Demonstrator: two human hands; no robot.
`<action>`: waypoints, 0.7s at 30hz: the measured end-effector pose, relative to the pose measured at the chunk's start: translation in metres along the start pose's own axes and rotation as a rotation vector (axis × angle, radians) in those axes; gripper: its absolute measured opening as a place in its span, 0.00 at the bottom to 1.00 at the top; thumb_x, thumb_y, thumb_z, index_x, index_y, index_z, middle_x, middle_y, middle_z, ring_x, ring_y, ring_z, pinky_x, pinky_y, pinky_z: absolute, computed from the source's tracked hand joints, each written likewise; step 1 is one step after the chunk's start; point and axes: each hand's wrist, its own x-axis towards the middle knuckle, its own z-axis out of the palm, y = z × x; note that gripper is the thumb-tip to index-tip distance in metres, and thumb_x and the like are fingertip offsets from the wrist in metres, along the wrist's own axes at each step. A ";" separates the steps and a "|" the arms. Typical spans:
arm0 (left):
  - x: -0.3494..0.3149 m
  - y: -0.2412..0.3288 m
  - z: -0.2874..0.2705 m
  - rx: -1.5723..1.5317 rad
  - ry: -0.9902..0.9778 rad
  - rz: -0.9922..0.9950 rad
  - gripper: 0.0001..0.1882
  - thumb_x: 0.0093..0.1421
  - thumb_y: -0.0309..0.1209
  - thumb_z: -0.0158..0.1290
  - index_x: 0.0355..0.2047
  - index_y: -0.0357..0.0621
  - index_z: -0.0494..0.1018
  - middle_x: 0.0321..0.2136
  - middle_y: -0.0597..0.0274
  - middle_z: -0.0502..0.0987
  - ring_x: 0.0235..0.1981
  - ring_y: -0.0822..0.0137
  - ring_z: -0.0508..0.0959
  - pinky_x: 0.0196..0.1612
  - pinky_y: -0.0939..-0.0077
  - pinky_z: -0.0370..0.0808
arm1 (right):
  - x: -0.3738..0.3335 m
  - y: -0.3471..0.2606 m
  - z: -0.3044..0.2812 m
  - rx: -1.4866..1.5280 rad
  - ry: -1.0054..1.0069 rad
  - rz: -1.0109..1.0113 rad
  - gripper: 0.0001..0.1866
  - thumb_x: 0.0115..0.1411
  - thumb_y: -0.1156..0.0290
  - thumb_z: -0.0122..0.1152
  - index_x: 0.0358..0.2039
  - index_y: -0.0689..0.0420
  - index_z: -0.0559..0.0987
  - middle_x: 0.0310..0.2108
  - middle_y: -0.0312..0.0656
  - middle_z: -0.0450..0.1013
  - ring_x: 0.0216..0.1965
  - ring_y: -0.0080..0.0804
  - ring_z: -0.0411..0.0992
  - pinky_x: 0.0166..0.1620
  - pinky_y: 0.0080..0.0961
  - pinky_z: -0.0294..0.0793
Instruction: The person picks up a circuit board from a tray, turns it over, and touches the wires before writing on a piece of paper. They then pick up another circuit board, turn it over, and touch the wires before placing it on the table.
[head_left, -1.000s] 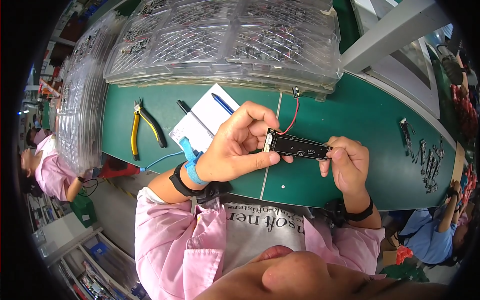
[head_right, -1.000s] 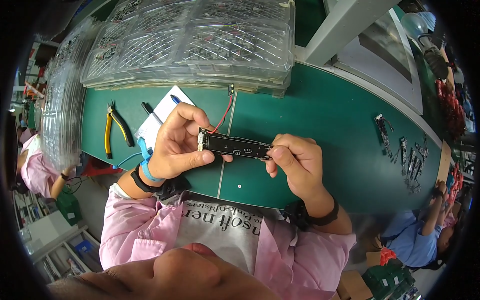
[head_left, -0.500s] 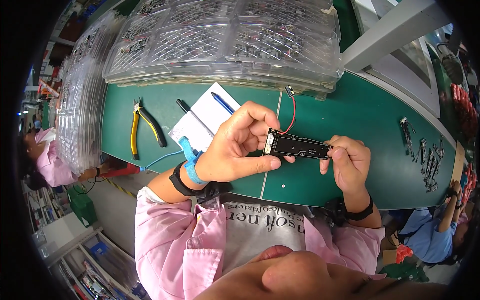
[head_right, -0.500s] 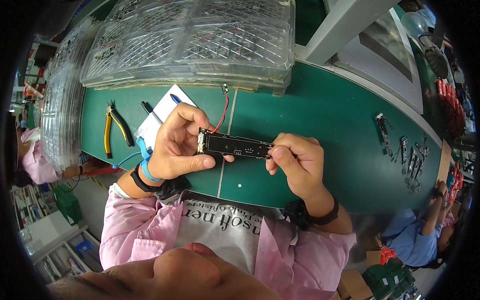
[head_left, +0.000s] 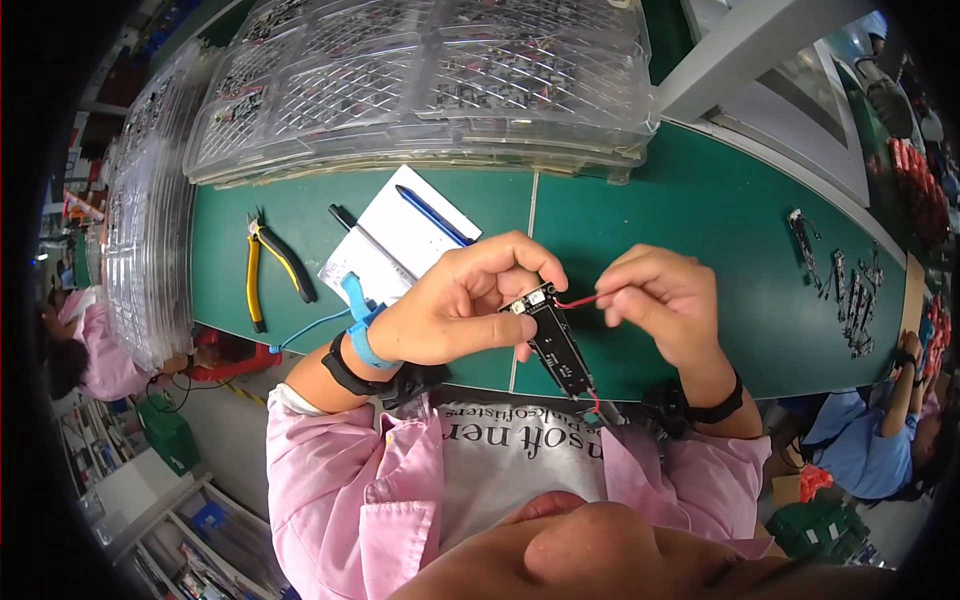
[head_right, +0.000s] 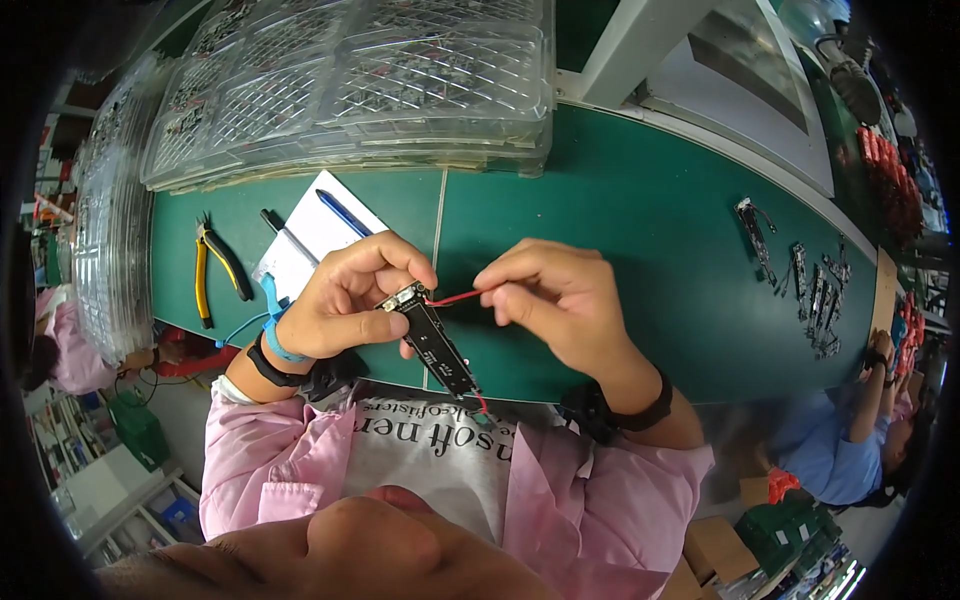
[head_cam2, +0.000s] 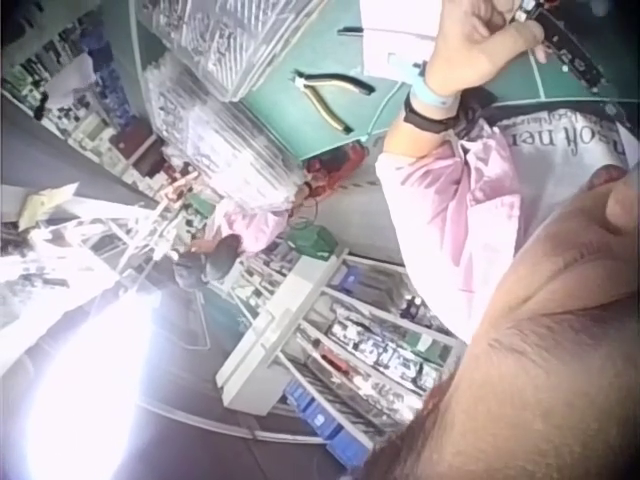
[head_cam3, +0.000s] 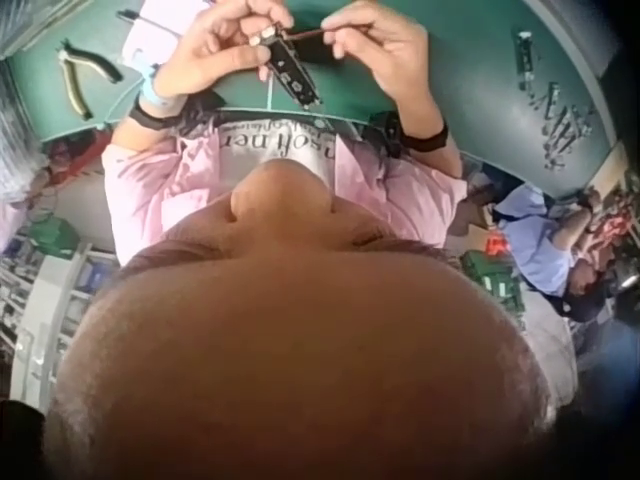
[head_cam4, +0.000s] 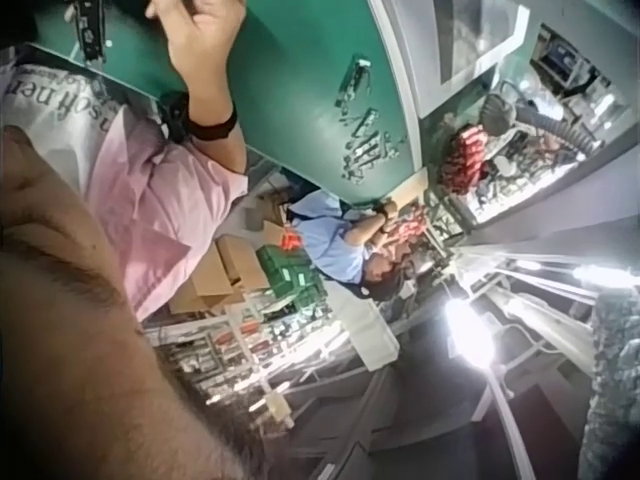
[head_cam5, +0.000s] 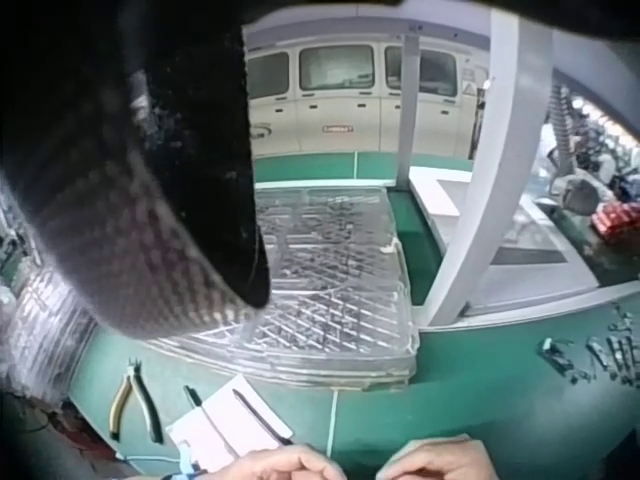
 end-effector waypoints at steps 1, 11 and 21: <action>0.000 0.001 0.000 0.039 0.024 -0.022 0.16 0.47 0.14 0.44 0.39 0.31 0.60 0.30 0.57 0.69 0.26 0.73 0.73 0.27 0.86 0.69 | -0.002 -0.003 -0.003 0.053 0.046 0.083 0.08 0.52 0.81 0.46 0.33 0.67 0.70 0.23 0.47 0.69 0.18 0.23 0.66 0.23 0.19 0.66; -0.002 0.002 -0.005 0.123 0.099 -0.007 0.15 0.46 0.14 0.39 0.36 0.34 0.63 0.26 0.66 0.68 0.21 0.82 0.67 0.21 0.90 0.66 | -0.003 0.004 -0.018 0.604 0.137 0.119 0.09 0.52 0.80 0.46 0.34 0.66 0.70 0.21 0.45 0.69 0.13 0.22 0.64 0.20 0.18 0.63; 0.000 0.001 -0.002 0.172 0.138 -0.008 0.14 0.45 0.15 0.39 0.34 0.33 0.64 0.26 0.65 0.68 0.21 0.82 0.67 0.20 0.90 0.65 | -0.003 -0.002 0.002 0.185 0.076 0.136 0.07 0.54 0.79 0.48 0.33 0.67 0.70 0.21 0.46 0.69 0.17 0.21 0.67 0.19 0.15 0.64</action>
